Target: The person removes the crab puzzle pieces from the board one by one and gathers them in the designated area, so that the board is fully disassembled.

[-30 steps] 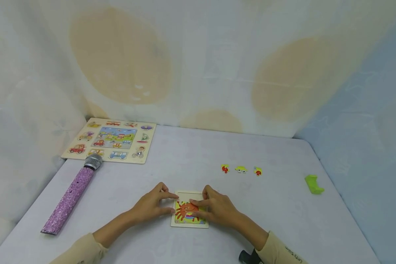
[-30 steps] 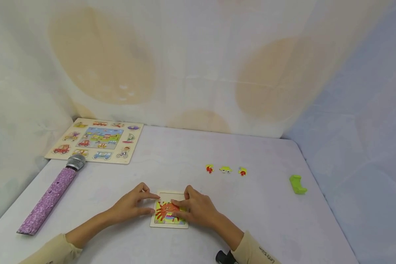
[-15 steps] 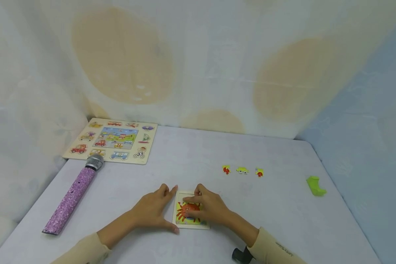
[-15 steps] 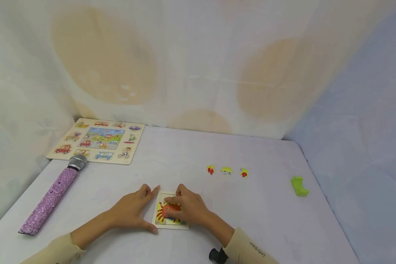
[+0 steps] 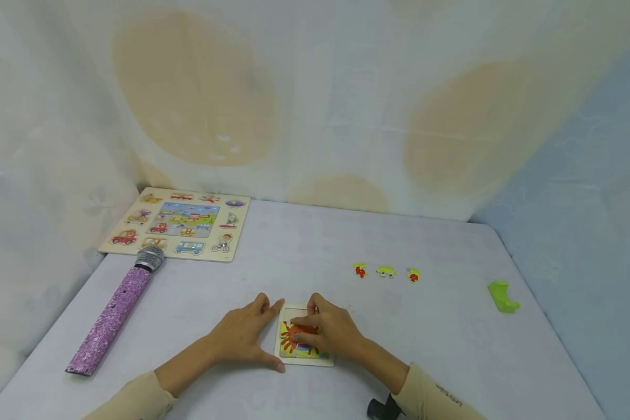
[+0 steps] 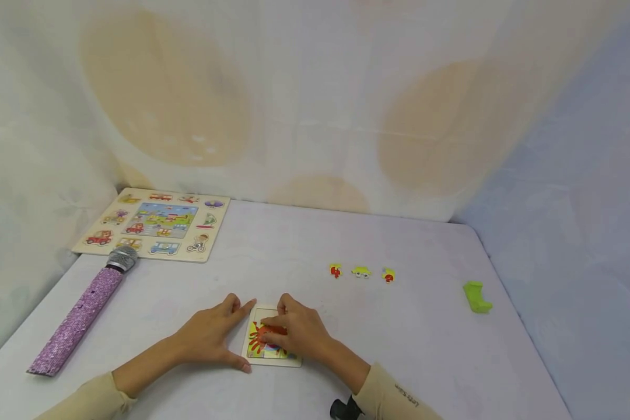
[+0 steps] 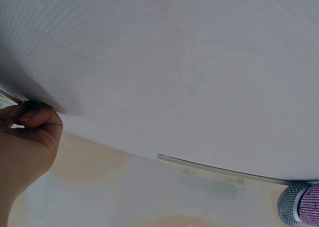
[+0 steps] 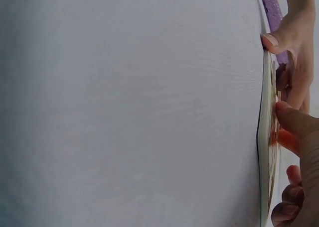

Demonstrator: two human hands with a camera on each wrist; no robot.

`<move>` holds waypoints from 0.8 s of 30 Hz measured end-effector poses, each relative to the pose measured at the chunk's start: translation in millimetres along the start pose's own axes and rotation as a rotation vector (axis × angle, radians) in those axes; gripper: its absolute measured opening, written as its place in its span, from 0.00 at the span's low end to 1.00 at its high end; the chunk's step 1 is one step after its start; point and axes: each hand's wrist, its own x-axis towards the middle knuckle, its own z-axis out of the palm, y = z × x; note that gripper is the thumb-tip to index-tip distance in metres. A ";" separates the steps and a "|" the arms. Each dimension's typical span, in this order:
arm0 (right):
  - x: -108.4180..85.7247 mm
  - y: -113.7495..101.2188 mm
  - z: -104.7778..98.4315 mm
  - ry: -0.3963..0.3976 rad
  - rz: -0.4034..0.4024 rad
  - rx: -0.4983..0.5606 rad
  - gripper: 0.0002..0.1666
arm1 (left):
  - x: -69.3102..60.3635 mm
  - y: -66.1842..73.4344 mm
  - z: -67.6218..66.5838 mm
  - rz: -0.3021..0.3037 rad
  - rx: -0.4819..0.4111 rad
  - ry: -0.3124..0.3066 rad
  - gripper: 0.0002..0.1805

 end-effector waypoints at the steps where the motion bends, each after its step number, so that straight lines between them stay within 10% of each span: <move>1: 0.1 0.1 -0.1 0.004 -0.008 0.000 0.23 | 0.1 0.4 0.0 0.002 -0.001 0.001 0.68; 24: -32.5 55.7 -43.4 0.091 0.150 0.070 0.22 | 0.1 0.2 2.1 -0.017 0.006 -0.002 0.69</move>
